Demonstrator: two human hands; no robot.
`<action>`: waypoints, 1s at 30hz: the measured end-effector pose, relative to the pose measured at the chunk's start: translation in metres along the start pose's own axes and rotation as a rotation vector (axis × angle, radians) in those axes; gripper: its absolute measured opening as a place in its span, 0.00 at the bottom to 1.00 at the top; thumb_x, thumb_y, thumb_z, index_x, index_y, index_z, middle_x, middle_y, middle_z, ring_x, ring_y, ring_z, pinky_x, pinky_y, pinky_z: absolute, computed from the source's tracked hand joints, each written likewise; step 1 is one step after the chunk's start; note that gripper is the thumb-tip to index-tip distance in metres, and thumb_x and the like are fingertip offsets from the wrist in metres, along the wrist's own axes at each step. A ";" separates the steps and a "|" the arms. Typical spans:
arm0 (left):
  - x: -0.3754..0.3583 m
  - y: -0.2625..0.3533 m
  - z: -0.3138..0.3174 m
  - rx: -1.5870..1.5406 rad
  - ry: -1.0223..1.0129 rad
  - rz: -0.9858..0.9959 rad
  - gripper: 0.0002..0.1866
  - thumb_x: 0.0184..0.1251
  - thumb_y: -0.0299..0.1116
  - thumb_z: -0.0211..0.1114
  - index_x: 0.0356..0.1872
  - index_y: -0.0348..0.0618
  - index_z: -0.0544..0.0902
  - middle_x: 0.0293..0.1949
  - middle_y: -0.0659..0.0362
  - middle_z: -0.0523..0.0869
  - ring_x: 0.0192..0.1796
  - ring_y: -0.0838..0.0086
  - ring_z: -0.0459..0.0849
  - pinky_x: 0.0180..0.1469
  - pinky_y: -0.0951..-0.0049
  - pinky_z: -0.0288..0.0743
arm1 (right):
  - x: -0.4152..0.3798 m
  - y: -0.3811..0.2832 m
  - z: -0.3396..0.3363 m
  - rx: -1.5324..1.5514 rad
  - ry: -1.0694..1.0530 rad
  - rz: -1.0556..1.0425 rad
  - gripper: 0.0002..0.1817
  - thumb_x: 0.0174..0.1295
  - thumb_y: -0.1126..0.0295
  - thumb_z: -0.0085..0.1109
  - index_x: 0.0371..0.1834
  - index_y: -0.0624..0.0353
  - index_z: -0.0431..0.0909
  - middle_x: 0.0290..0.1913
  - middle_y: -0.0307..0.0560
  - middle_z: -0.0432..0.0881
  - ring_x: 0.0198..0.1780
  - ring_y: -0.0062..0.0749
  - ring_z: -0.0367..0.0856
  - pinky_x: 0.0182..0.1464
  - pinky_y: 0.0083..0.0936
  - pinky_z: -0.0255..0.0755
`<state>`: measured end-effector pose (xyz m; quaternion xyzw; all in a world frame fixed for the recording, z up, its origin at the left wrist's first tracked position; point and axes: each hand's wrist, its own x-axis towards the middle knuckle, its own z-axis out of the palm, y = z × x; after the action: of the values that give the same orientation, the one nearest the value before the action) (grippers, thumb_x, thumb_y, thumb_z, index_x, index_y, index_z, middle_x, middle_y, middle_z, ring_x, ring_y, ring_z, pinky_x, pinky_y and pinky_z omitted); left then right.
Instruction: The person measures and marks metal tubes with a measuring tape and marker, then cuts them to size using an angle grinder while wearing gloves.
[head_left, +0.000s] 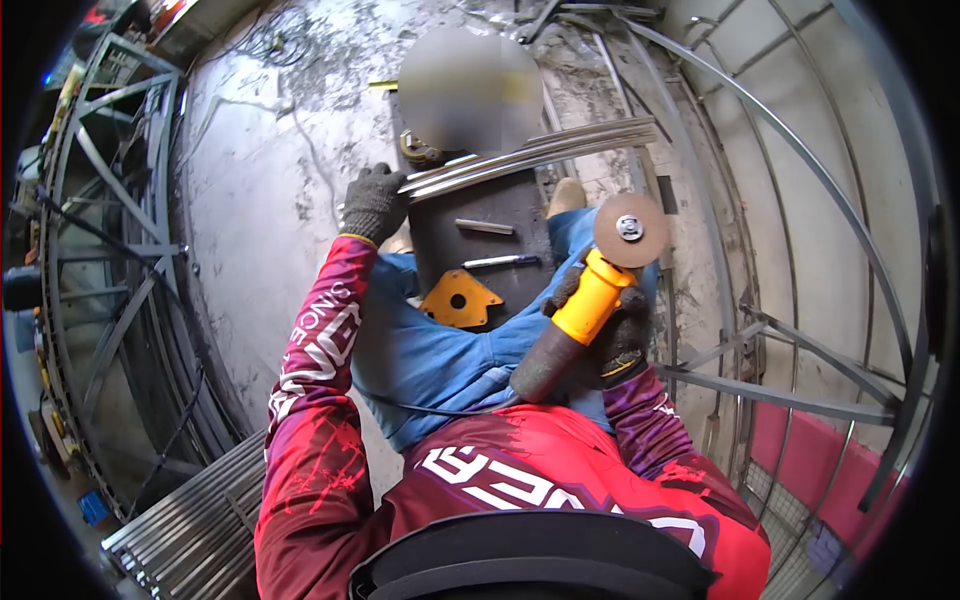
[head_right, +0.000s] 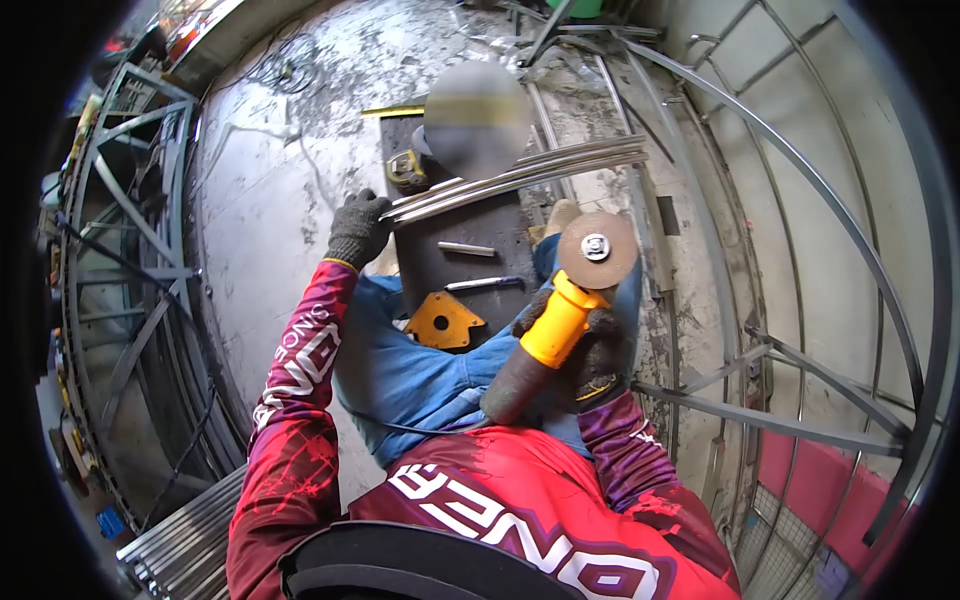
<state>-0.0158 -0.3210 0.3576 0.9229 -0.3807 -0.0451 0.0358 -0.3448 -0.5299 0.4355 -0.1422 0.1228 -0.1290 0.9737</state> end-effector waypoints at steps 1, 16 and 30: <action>0.003 0.008 0.003 0.018 -0.022 -0.028 0.12 0.62 0.40 0.69 0.45 0.54 0.89 0.45 0.51 0.86 0.51 0.50 0.85 0.50 0.49 0.80 | -0.001 -0.001 -0.001 0.003 0.006 -0.021 0.39 0.55 0.51 0.69 0.68 0.58 0.69 0.51 0.55 0.83 0.49 0.50 0.84 0.60 0.56 0.77; 0.009 0.061 0.045 -0.036 0.131 -0.093 0.12 0.61 0.34 0.65 0.46 0.50 0.85 0.49 0.50 0.84 0.51 0.50 0.85 0.51 0.50 0.80 | 0.002 -0.002 -0.019 -0.103 -0.006 0.061 0.43 0.54 0.46 0.71 0.68 0.61 0.68 0.49 0.54 0.82 0.50 0.49 0.83 0.61 0.53 0.76; 0.015 0.081 0.009 -0.148 -0.151 -0.324 0.18 0.64 0.33 0.65 0.56 0.54 0.86 0.56 0.51 0.86 0.61 0.51 0.86 0.58 0.48 0.79 | 0.005 0.001 -0.018 -0.192 -0.006 -0.001 0.42 0.54 0.40 0.68 0.61 0.63 0.71 0.47 0.55 0.82 0.47 0.50 0.84 0.57 0.53 0.79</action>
<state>-0.0632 -0.3892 0.3557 0.9610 -0.2243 -0.1471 0.0672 -0.3450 -0.5345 0.4179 -0.2354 0.1316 -0.1168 0.9558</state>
